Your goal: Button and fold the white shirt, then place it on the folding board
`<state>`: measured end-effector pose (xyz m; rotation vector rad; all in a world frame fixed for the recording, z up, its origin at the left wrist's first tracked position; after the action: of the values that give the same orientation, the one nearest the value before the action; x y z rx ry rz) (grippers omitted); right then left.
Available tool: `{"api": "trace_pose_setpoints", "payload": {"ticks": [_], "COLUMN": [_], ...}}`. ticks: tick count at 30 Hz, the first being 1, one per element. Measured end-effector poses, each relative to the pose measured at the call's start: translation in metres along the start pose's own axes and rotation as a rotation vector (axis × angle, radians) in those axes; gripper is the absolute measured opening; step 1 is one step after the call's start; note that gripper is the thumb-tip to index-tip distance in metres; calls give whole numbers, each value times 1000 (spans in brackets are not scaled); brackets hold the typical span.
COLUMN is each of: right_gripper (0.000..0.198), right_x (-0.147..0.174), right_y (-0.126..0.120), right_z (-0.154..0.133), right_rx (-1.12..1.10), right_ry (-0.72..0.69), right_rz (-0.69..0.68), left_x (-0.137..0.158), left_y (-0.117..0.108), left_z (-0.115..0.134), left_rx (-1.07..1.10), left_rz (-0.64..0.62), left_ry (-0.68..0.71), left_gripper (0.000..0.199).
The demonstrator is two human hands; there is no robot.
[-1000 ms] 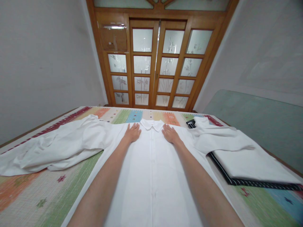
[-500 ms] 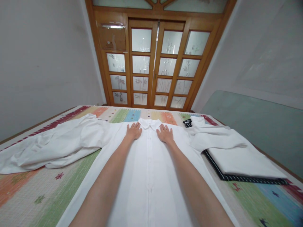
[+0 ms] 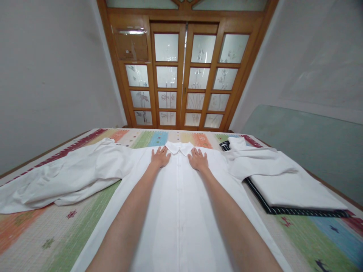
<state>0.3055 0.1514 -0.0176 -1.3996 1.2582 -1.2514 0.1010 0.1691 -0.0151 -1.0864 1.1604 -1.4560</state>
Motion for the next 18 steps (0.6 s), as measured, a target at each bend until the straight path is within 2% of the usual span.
{"api": "trace_pose_setpoints", "payload": {"ticks": [6, 10, 18], "right_gripper": [62, 62, 63], "right_x": [-2, -2, -1], "right_y": [0, 1, -1], "right_z": [2, 1, 0], "right_rx": [-10, -18, -15], "right_ry": [24, 36, 27], "right_rz": [-12, -7, -6], "left_x": [0, -3, -6], "left_y": [-1, -5, -12], "left_z": [-1, -3, 2], "left_rx": [-4, -37, -135], "left_rz": [-4, 78, 190], "left_ry": [-9, -21, 108], "left_gripper": [60, 61, 46]}}
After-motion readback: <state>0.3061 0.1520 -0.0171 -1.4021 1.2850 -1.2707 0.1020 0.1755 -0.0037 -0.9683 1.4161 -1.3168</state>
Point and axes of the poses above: each hand's wrist, its own x-axis away from the middle knuckle, its own y-axis out of the palm, z = x × y, the point moved 4 cm from there along -x, towards the middle knuckle, and after that the axes turned 6 degrees about -z, right-handed, at the moved point
